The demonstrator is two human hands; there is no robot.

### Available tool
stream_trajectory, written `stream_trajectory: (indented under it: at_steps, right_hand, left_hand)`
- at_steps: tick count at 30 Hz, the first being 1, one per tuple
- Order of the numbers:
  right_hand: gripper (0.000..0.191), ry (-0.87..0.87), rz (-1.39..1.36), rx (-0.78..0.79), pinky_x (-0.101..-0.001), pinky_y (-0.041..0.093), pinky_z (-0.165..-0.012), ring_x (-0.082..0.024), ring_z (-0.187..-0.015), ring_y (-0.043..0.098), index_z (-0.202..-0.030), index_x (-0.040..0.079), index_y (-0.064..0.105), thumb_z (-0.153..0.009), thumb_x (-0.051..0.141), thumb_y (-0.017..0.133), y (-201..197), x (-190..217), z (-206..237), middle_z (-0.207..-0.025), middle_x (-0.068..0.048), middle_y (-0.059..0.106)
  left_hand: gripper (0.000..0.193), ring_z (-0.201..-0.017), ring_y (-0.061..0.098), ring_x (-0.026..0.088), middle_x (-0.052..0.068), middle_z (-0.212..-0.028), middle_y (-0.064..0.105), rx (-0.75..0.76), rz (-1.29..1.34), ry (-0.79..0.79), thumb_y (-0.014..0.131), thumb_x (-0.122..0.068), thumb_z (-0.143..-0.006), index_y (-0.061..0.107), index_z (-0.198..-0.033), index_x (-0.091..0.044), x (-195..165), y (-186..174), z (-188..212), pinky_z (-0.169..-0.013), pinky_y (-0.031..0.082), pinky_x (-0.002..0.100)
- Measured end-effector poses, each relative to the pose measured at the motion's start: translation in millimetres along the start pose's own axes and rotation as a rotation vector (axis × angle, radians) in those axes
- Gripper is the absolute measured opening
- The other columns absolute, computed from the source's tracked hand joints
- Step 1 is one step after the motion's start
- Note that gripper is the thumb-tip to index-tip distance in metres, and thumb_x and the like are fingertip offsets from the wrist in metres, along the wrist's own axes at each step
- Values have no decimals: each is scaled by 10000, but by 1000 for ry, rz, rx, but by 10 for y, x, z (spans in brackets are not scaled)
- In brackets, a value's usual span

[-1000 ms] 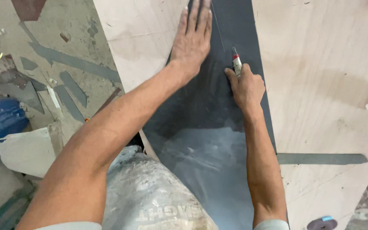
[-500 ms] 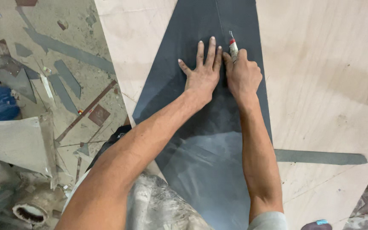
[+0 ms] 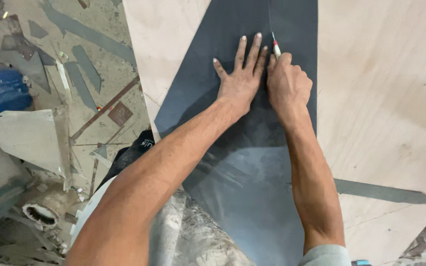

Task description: The person cuts a large dark sheet of material on a wooden workbench using a utility knife and a metal ruler. They score the material along the ruler's edge and then snap the sheet to separate the pieces.

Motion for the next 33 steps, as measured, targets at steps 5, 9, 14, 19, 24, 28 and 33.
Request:
stream_trajectory:
  at_steps: [5,9,14,19,24,28,33]
  right_hand:
    - [361,40,-5,95,-582,559,-598,-471,-677,709,-969,48,532,-1098,381,476,87,-146,565,-736,-253,716]
    - [369,43,131,132,-528,562,-521,-404,-565,702,-909,64,501,-1110,373,517,253,-464,1462,-600,-177,678]
    - [360,29,46,160,-518,509,-479,-406,-521,659,-904,62,509,-1108,359,510,389,-769,1690,-578,-159,650]
    - [335,-4,-250,-127,-529,467,-516,-434,-573,629,-923,49,544,-1128,312,521,-2,-532,1345,-638,-203,623]
    - [366,-60,-214,-121,-607,494,-606,-507,-685,649,-940,17,547,-1136,323,504,11,-178,427,-743,-253,672]
    - [415,-26,-108,-40,-609,514,-629,-515,-704,669,-961,18,566,-1124,385,465,-45,-62,155,-758,-285,683]
    - [452,20,5,30,-605,525,-668,-506,-740,687,-973,27,580,-1141,415,421,-182,18,141,-800,-287,702]
  left_hand:
    - [1151,-1557,-28,427,133,-1684,-111,-78,-18,19,793,-18,-721,124,-1654,-103,-4,23,-22,-1011,333,874]
    - [1181,-1564,-7,433,144,-1686,-92,-80,-11,13,818,-44,-705,128,-1662,-89,-3,43,12,-1019,339,876]
    - [1242,-1568,-5,433,149,-1686,-92,-30,0,11,877,-142,-676,115,-1656,-84,-2,-22,53,-1026,357,862]
    - [1272,-1549,-13,444,167,-1672,-104,-67,-32,44,904,-168,-659,107,-1647,-90,-31,-180,52,-1009,363,854]
    - [1302,-1572,-39,421,135,-1686,-127,65,15,12,909,-205,-669,78,-1667,-115,-26,-58,43,-1058,339,844]
    - [1210,-1558,-30,420,135,-1681,-121,-74,-55,16,853,-104,-711,107,-1663,-127,-8,24,-7,-1019,366,856]
    - [1173,-1551,-22,412,127,-1679,-116,-131,-76,5,823,-55,-722,115,-1653,-137,-8,94,-51,-999,384,852]
Point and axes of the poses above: each hand's wrist, its own z-axis away from the middle knuckle, its own y-axis out of the palm, x = y × z, the point moved 5 cm from there along -z, towards the middle knuckle
